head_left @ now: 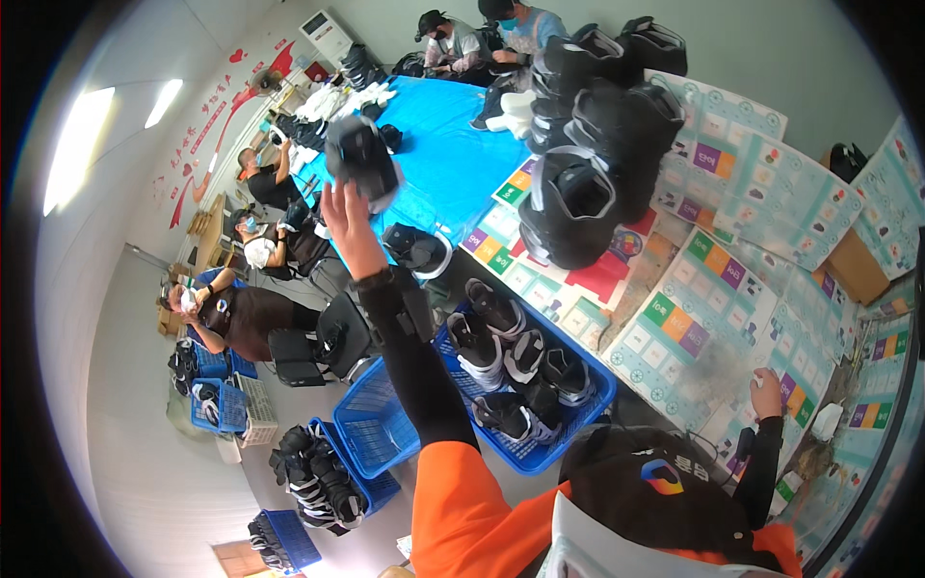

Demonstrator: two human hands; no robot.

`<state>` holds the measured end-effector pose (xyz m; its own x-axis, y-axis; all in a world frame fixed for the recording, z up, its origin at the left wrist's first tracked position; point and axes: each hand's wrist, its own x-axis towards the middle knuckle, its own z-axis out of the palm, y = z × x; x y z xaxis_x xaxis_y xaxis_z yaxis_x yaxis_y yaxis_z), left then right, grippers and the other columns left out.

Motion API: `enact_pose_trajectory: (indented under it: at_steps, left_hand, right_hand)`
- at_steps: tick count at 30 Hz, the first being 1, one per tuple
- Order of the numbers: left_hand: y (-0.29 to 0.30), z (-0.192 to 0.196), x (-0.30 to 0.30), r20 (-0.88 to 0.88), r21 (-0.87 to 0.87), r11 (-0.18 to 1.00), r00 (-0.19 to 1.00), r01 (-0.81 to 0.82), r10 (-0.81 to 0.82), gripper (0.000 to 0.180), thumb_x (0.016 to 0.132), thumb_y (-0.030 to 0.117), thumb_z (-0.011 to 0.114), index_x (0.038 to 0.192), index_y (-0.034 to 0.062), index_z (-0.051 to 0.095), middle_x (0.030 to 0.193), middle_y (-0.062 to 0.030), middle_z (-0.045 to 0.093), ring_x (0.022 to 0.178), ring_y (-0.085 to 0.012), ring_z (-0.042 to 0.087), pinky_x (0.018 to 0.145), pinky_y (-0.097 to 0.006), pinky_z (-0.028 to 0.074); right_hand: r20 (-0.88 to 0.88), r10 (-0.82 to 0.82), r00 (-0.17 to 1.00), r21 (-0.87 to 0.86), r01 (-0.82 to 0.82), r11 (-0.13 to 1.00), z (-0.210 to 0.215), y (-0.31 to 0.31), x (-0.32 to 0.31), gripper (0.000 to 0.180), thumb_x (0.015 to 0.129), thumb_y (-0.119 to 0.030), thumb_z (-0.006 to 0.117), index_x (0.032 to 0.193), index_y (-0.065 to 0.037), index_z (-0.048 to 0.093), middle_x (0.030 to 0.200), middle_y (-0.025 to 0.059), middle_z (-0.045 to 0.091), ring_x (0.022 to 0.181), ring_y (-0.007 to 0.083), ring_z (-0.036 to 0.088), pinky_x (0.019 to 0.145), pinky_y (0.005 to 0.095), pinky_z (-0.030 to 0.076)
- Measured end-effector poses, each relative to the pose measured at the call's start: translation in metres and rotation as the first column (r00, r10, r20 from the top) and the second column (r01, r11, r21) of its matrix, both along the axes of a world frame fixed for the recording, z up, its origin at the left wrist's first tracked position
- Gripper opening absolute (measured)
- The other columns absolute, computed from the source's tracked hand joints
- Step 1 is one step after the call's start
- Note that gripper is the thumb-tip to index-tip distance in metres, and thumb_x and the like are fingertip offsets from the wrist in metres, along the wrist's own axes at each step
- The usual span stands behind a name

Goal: The person trims excess material from the inside of shoes using a small hand tool. They pick up individual shoes from a blue crate, use the tool to cut away interior components, and then place the finished items back into another crate.

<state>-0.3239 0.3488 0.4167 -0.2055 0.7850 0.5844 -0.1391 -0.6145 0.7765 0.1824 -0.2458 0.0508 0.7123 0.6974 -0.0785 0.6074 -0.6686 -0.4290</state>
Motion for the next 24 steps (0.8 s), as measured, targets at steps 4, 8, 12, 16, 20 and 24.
enact_pose_trajectory:
  at_steps: [4, 8, 12, 16, 20, 24]
  left_hand:
    - [-0.013, -0.014, 0.033, -0.442, 0.179, 0.983, 0.889, -0.041, 0.118, 0.032, 0.098, 0.006, 0.055, 0.130, 0.0030, 0.058, 0.118, -0.0107, 0.064, 0.103, -0.0217, 0.065, 0.086, -0.034, 0.054]
    - [-0.039, -0.157, 0.065, -0.531, -0.213, 0.960, 0.804, 0.180, -0.268, 0.026, 0.100, 0.020, 0.062, 0.120, 0.0040, 0.064, 0.105, -0.0131, 0.072, 0.092, -0.0242, 0.071, 0.081, -0.034, 0.055]
    - [-0.107, -0.257, 0.077, -0.580, -0.392, 0.865, 0.645, 0.314, -0.497, 0.028, 0.099, 0.021, 0.062, 0.119, 0.0019, 0.064, 0.100, -0.0139, 0.073, 0.083, -0.0258, 0.070, 0.078, -0.036, 0.055]
    - [-0.143, -0.275, 0.068, -0.598, -0.576, 0.708, 0.379, 0.409, -0.706, 0.036, 0.097, 0.027, 0.066, 0.123, 0.0027, 0.063, 0.101, -0.0161, 0.074, 0.092, -0.0303, 0.073, 0.081, -0.039, 0.056]
    - [-0.130, -0.244, 0.073, -0.718, -0.462, 0.827, 0.413, 0.318, -0.560, 0.030, 0.095, 0.022, 0.065, 0.118, 0.0035, 0.065, 0.100, -0.0168, 0.073, 0.090, -0.0328, 0.072, 0.080, -0.041, 0.056]
    - [-0.113, -0.197, 0.115, -0.683, -0.259, 0.932, 0.635, 0.252, -0.361, 0.025, 0.090, 0.013, 0.066, 0.112, 0.0014, 0.063, 0.095, -0.0174, 0.069, 0.088, -0.0354, 0.069, 0.078, -0.042, 0.055]
  right_hand:
    - [0.080, 0.167, 0.983, 0.057, -0.172, 0.984, 0.017, 0.015, -0.023, 0.023, 0.090, -0.016, 0.065, 0.109, -0.002, 0.066, 0.111, 0.0195, 0.066, 0.110, 0.0376, 0.061, 0.098, 0.0450, 0.047]
    - [-0.137, 0.098, 0.986, -0.036, -0.104, 0.994, 0.029, 0.048, -0.042, 0.027, 0.093, -0.020, 0.067, 0.076, 0.000, 0.063, 0.070, 0.0154, 0.065, 0.067, 0.0293, 0.065, 0.067, 0.0420, 0.051]
    - [-0.263, -0.002, 0.965, -0.015, -0.002, 1.000, 0.054, 0.076, -0.048, 0.036, 0.095, -0.021, 0.066, 0.068, 0.001, 0.059, 0.057, 0.0136, 0.059, 0.053, 0.0258, 0.061, 0.057, 0.0411, 0.048]
    - [-0.125, 0.113, 0.986, 0.193, -0.088, 0.977, 0.058, 0.105, -0.042, 0.031, 0.098, -0.017, 0.060, 0.074, 0.003, 0.061, 0.063, 0.0129, 0.063, 0.057, 0.0251, 0.064, 0.060, 0.0395, 0.049]
    - [-0.070, 0.176, 0.982, 0.258, -0.153, 0.954, 0.068, 0.114, -0.044, 0.021, 0.098, -0.011, 0.056, 0.085, 0.004, 0.064, 0.068, 0.0128, 0.066, 0.064, 0.0246, 0.066, 0.064, 0.0376, 0.050]
    - [-0.061, 0.127, 0.990, 0.305, -0.102, 0.947, 0.074, 0.092, -0.050, 0.013, 0.095, -0.002, 0.057, 0.096, 0.005, 0.067, 0.077, 0.0131, 0.070, 0.071, 0.0225, 0.069, 0.070, 0.0344, 0.053]
